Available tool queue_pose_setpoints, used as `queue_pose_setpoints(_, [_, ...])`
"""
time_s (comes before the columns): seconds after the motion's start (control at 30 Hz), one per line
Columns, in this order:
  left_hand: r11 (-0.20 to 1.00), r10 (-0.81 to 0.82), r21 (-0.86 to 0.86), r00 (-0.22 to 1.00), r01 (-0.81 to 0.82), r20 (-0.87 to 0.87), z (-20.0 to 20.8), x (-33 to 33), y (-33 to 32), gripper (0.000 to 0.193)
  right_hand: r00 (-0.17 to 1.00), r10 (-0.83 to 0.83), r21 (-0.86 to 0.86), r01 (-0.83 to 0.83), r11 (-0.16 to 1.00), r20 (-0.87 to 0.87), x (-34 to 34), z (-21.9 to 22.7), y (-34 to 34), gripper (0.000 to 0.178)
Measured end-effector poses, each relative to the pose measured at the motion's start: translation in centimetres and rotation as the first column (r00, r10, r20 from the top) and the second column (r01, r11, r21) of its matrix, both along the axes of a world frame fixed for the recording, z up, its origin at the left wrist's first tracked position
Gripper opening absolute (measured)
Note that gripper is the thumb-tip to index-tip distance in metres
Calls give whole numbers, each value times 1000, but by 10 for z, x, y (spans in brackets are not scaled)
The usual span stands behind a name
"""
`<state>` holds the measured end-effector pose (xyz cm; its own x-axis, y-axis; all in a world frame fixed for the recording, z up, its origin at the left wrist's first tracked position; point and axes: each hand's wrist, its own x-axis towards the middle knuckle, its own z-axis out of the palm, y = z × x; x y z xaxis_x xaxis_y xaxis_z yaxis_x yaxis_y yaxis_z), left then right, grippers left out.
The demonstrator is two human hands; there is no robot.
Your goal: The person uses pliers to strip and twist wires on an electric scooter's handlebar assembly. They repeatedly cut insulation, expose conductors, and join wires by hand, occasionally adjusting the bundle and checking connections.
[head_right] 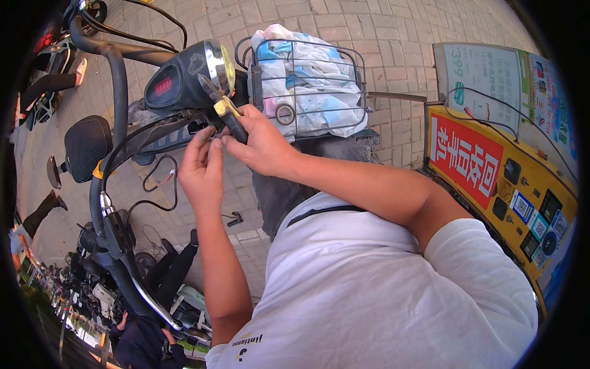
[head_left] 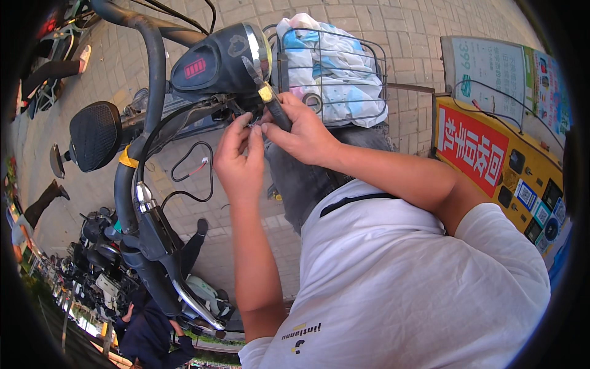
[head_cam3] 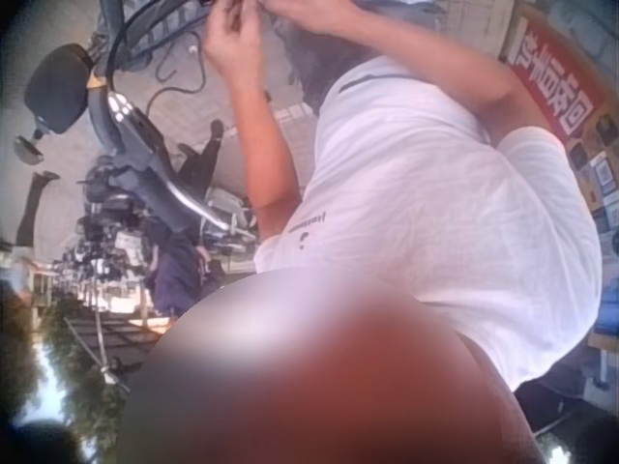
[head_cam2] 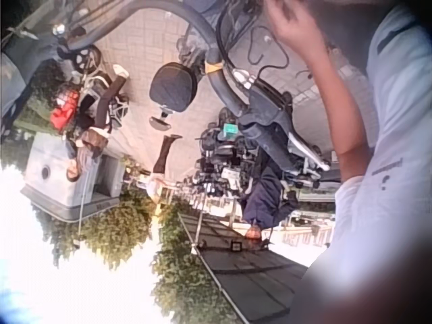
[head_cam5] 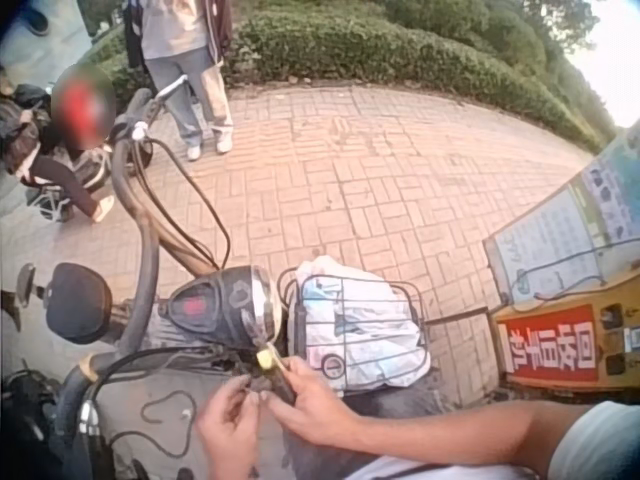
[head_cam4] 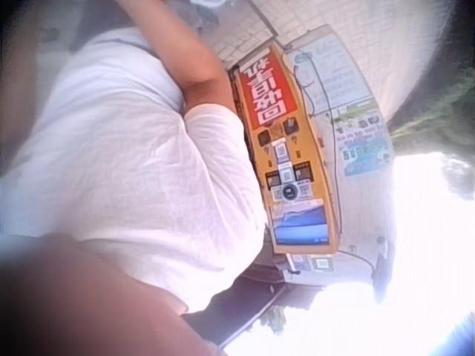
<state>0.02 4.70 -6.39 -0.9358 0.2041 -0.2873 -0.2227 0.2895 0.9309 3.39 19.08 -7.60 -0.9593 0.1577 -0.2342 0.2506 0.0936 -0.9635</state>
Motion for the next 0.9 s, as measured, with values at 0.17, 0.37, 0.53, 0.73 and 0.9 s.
queue_pose_setpoints(0.17, [994, -80, -69, 997, 79, -4, 0, -2, -4, 20, 1000, -8, -76, 7, 997, -9, -1, -1, 3, 11])
queue_pose_setpoints(0.37, [998, -61, -23, 987, 58, -151, -8, 4, -4, 12, 998, 11, -42, -14, 999, -68, -1, -3, -1, 18])
queue_pose_setpoints(0.53, [861, 200, 445, 968, -246, 148, -18, 15, 3, 14, 993, 38, 34, -34, 999, -113, -7, 5, -2, 24])
queue_pose_setpoints(0.73, [925, 329, 210, 944, -316, -33, -23, 27, 24, 12, 996, 19, 235, 1, 972, -83, -5, -4, -5, 24])
queue_pose_setpoints(0.9, [974, 134, -126, 923, -190, -360, -22, 36, 15, 10, 971, 136, 126, -113, 986, -198, -10, 6, 20, 31])
